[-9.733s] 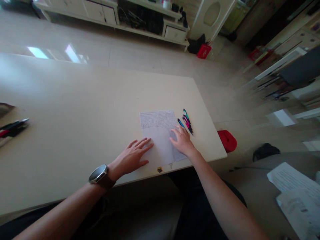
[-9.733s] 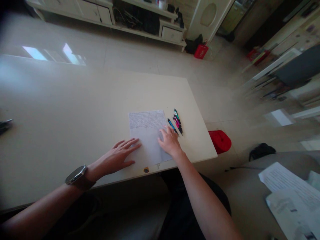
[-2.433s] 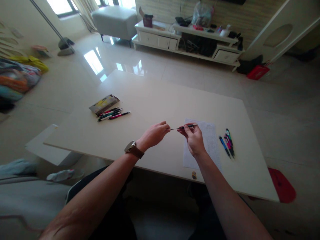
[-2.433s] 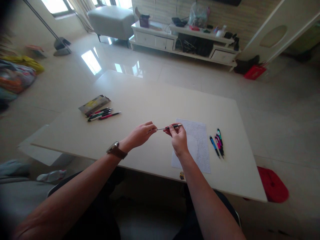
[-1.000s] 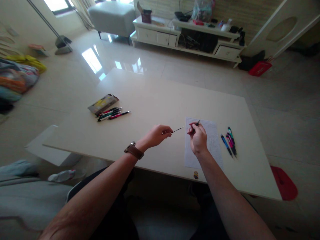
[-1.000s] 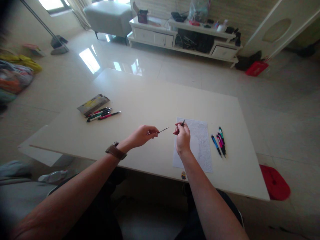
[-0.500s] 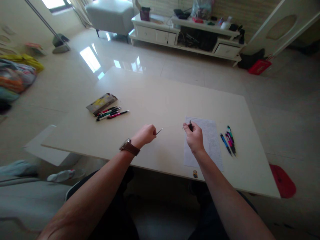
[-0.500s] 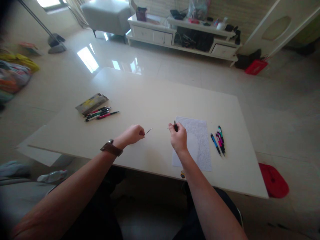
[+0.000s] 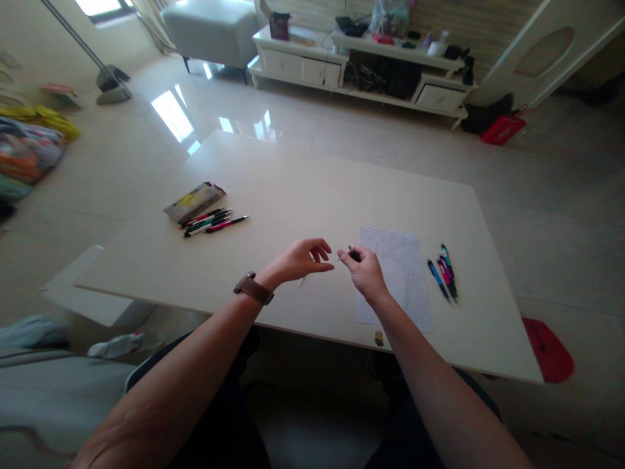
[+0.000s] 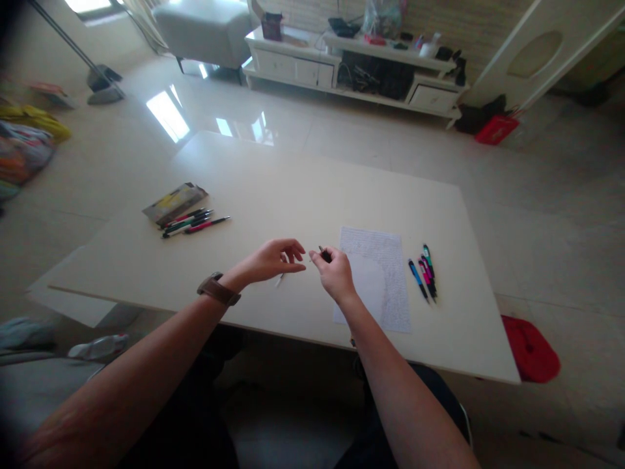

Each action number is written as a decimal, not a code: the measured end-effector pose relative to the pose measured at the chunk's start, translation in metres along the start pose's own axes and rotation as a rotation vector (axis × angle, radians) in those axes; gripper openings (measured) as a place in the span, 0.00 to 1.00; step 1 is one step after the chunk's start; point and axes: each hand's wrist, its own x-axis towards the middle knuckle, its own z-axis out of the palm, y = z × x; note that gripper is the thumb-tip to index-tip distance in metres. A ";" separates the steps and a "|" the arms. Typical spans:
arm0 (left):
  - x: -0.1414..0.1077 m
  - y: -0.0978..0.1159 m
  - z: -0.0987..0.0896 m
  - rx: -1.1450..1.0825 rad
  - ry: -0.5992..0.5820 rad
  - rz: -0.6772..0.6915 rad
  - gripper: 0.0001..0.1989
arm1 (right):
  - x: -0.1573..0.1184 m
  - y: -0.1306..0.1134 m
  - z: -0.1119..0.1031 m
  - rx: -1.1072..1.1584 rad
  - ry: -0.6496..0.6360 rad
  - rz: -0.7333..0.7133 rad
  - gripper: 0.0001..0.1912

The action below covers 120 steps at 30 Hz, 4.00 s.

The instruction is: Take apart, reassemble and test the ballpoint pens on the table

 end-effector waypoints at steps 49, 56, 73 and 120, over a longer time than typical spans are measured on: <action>-0.002 0.013 -0.001 0.043 -0.139 -0.054 0.14 | -0.005 -0.004 0.002 -0.226 -0.092 0.002 0.22; 0.000 0.012 -0.002 -0.041 -0.038 -0.042 0.11 | -0.001 -0.006 0.000 -0.138 0.018 0.032 0.20; -0.004 0.018 -0.003 0.078 0.005 -0.076 0.20 | 0.001 0.000 0.001 -0.053 -0.076 -0.023 0.25; 0.002 0.002 -0.021 0.097 0.323 -0.214 0.11 | -0.003 -0.009 0.003 0.067 0.035 -0.077 0.11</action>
